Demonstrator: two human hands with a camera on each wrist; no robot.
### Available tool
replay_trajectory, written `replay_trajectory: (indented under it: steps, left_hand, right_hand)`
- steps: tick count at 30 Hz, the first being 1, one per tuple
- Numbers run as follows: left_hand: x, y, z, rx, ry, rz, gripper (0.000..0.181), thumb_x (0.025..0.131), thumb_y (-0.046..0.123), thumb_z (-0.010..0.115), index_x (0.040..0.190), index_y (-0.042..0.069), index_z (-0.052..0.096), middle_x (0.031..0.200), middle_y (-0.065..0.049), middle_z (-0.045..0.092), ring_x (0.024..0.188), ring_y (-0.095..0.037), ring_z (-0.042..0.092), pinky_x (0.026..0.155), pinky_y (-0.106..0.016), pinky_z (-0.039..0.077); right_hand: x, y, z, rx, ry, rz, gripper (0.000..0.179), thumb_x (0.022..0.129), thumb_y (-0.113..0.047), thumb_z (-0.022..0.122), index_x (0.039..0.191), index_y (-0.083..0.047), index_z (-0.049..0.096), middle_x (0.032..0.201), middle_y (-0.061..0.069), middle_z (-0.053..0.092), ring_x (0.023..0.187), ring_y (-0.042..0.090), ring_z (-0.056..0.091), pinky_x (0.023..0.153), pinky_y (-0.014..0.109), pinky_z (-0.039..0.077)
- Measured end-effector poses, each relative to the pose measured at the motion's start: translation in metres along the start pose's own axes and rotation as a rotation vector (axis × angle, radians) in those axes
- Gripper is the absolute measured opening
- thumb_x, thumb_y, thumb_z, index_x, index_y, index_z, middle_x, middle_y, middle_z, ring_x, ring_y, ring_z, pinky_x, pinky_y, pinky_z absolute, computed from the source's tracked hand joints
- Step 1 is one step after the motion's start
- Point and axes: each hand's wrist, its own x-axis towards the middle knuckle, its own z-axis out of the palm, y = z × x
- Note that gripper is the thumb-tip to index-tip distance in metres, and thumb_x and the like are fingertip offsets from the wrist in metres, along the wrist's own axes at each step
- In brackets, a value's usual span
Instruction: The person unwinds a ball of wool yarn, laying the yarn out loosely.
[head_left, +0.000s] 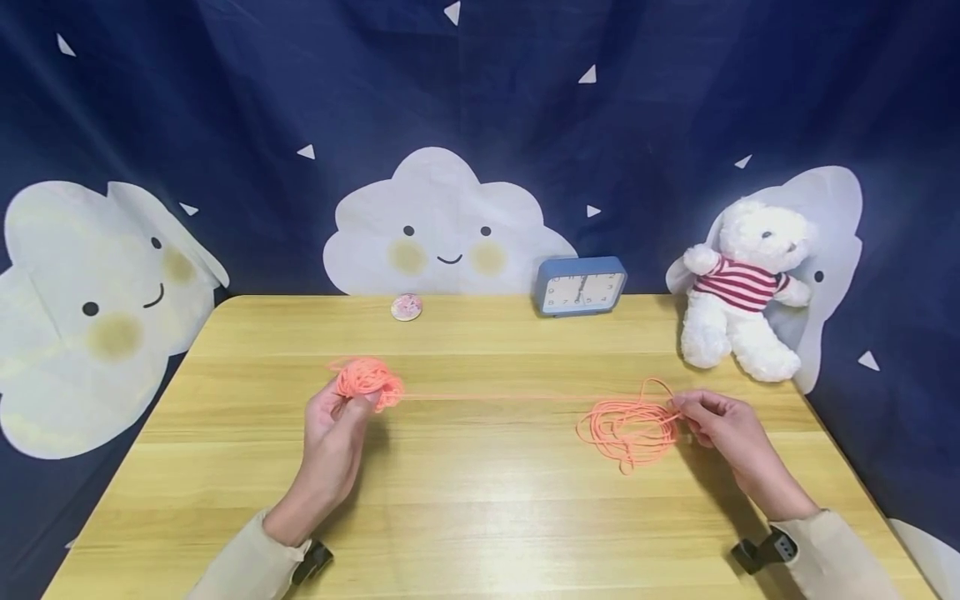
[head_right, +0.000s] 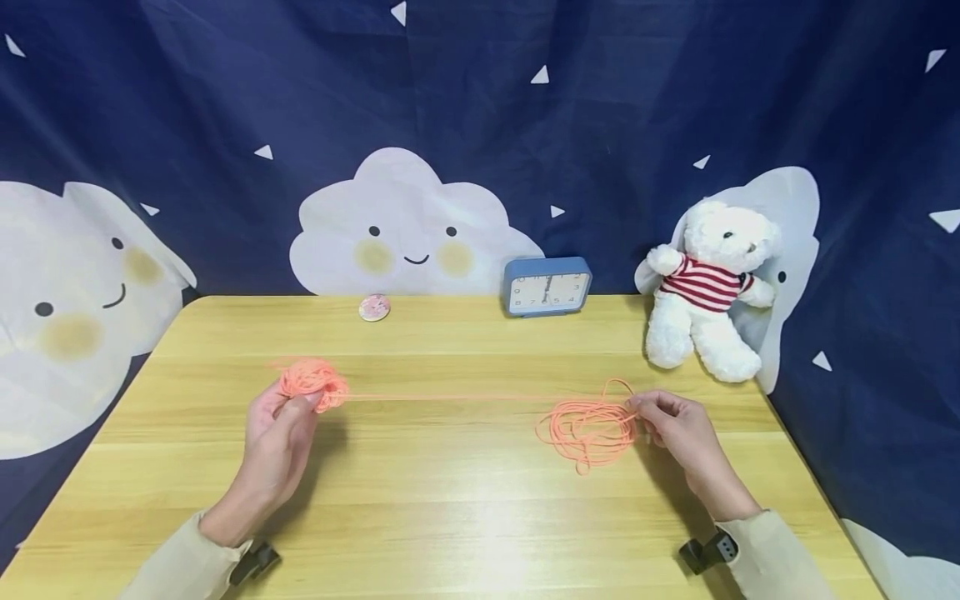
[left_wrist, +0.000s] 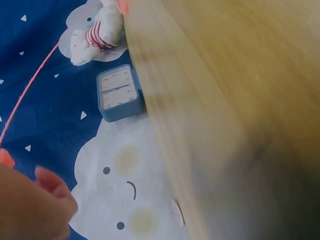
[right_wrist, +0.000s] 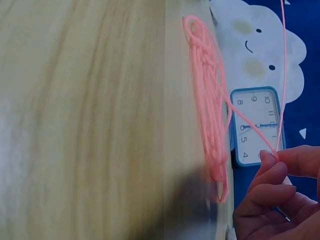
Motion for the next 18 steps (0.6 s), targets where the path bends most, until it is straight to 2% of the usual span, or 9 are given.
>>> replay_trajectory:
  steps: [6, 11, 15, 18]
  left_hand:
    - [0.002, 0.001, 0.004, -0.011, 0.122, 0.067, 0.029, 0.101, -0.018, 0.053, 0.118, -0.007, 0.073, 0.116, -0.012, 0.068, 0.107, -0.017, 0.066, 0.099, -0.029, 0.057]
    - [0.004, 0.002, 0.004, -0.067, 0.165, 0.115, 0.026, 0.101, -0.018, 0.055, 0.118, -0.01, 0.072, 0.114, -0.013, 0.069, 0.106, -0.018, 0.067, 0.098, -0.029, 0.058]
    - [0.003, 0.003, 0.004, -0.019, 0.177, 0.075, 0.029, 0.098, -0.019, 0.055, 0.116, -0.006, 0.074, 0.114, -0.012, 0.068, 0.105, -0.018, 0.066, 0.097, -0.028, 0.058]
    - [0.002, 0.003, 0.004, 0.047, 0.175, 0.019, 0.034, 0.095, -0.02, 0.056, 0.116, -0.001, 0.075, 0.115, -0.01, 0.068, 0.106, -0.016, 0.066, 0.096, -0.026, 0.058]
  right_hand:
    - [0.001, 0.007, -0.005, -0.045, -0.002, 0.024, 0.02, 0.11, -0.02, 0.066, 0.103, -0.016, 0.084, 0.078, -0.006, 0.061, 0.07, 0.009, 0.055, 0.061, 0.024, 0.049]
    - [0.004, 0.011, -0.012, -0.097, -0.014, 0.06, 0.02, 0.11, -0.021, 0.066, 0.103, -0.018, 0.084, 0.078, -0.008, 0.062, 0.07, 0.008, 0.054, 0.061, 0.025, 0.048]
    - [0.007, 0.012, -0.015, -0.129, -0.041, 0.07, 0.02, 0.11, -0.018, 0.065, 0.106, -0.015, 0.083, 0.076, -0.008, 0.061, 0.069, 0.008, 0.052, 0.06, 0.025, 0.045]
    - [0.007, 0.011, -0.014, -0.153, -0.046, 0.063, 0.02, 0.11, -0.015, 0.064, 0.112, -0.005, 0.081, 0.079, -0.008, 0.063, 0.071, 0.009, 0.054, 0.061, 0.025, 0.047]
